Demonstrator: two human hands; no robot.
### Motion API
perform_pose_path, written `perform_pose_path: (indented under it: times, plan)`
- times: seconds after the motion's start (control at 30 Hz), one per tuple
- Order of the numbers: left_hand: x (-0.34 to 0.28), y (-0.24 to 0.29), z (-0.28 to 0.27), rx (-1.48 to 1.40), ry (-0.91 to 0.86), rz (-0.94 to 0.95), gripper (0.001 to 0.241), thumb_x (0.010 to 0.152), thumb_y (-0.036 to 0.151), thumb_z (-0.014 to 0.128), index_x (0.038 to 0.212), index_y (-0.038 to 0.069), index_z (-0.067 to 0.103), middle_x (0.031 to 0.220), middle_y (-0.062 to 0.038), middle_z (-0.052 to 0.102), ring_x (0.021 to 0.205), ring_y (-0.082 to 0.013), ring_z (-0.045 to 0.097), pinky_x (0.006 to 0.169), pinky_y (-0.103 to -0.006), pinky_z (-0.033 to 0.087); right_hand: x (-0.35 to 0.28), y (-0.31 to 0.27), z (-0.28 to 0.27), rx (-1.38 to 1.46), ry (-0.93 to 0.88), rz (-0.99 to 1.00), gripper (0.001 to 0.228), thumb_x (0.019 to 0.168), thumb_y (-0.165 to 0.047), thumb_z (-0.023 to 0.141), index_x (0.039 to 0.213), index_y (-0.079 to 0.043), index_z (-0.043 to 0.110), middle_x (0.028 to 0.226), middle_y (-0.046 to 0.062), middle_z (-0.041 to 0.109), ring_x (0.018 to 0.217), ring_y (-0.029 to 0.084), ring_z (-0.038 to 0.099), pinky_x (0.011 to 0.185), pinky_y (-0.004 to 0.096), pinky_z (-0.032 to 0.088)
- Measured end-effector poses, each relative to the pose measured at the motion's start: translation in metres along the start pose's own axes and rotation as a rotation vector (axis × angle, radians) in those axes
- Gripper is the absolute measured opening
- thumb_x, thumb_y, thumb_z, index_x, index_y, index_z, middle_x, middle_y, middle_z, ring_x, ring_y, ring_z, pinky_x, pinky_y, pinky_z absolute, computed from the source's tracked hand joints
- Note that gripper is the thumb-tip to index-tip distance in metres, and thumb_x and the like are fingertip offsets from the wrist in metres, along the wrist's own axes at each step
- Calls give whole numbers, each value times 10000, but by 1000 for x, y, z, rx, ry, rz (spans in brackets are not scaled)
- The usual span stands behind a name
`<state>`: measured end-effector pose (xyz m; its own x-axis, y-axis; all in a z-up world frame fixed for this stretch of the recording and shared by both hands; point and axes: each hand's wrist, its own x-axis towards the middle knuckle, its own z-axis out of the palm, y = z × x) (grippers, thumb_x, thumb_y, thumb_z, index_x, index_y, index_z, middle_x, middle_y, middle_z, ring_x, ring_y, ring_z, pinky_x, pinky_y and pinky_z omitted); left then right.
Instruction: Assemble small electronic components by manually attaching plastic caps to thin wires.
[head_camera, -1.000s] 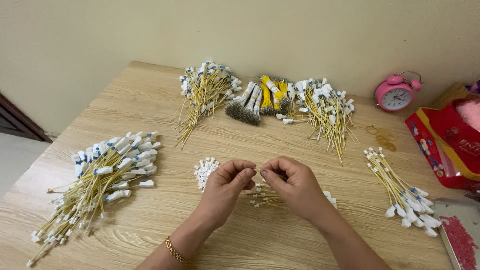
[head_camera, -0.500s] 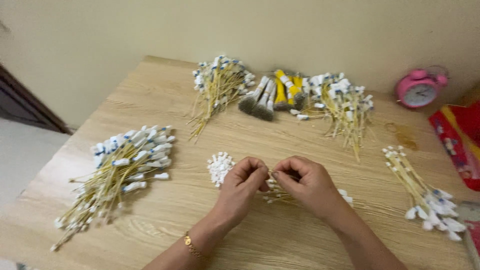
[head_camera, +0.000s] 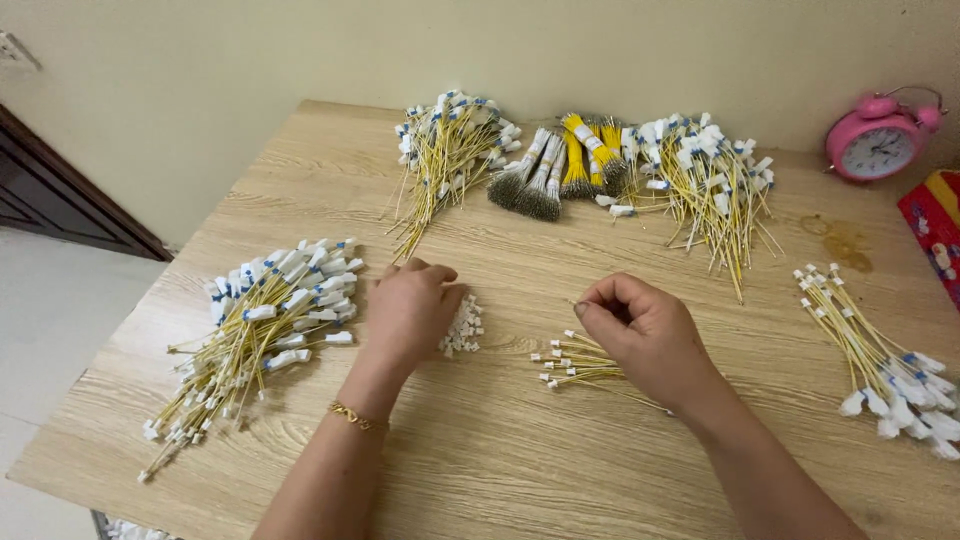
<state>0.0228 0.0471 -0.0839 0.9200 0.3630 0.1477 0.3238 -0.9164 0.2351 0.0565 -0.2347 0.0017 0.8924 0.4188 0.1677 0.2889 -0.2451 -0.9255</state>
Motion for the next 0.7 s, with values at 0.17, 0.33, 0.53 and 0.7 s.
perform_pose_path:
  times: [0.17, 0.33, 0.53, 0.7]
  plan:
    - [-1, 26, -1, 137, 126, -18, 303, 852, 504, 631, 949, 289, 821, 956, -4, 714, 978, -259, 675, 920, -465, 485, -3, -6, -1, 9, -8, 9, 40, 843, -55, 720, 842, -40, 757, 601, 50, 584, 620, 124, 503, 553, 270, 437]
    - [10, 21, 30, 249, 309, 61, 199, 806, 450, 675, 811, 297, 803, 776, 11, 682, 837, -224, 683, 806, -423, 498, -2, -11, -6, -15, -14, 6, 53, 843, -48, 709, 845, -9, 745, 610, 76, 567, 627, 156, 505, 559, 296, 437]
    - [-6, 43, -14, 136, 273, 102, 95, 793, 394, 722, 802, 316, 774, 726, 31, 711, 799, -231, 720, 848, -452, 526, -1, -13, -10, 41, -17, 28, 76, 833, -49, 702, 866, -32, 769, 622, 56, 617, 629, 127, 532, 571, 282, 463]
    - [-38, 88, -59, -1207, -121, 18, 206, 835, 88, 809, 1005, 28, 709, 830, -102, 778, 852, -187, 752, 827, -329, 600, -2, -18, -13, 54, -87, 78, 72, 825, -55, 701, 830, 0, 747, 626, 75, 585, 630, 163, 515, 572, 307, 450]
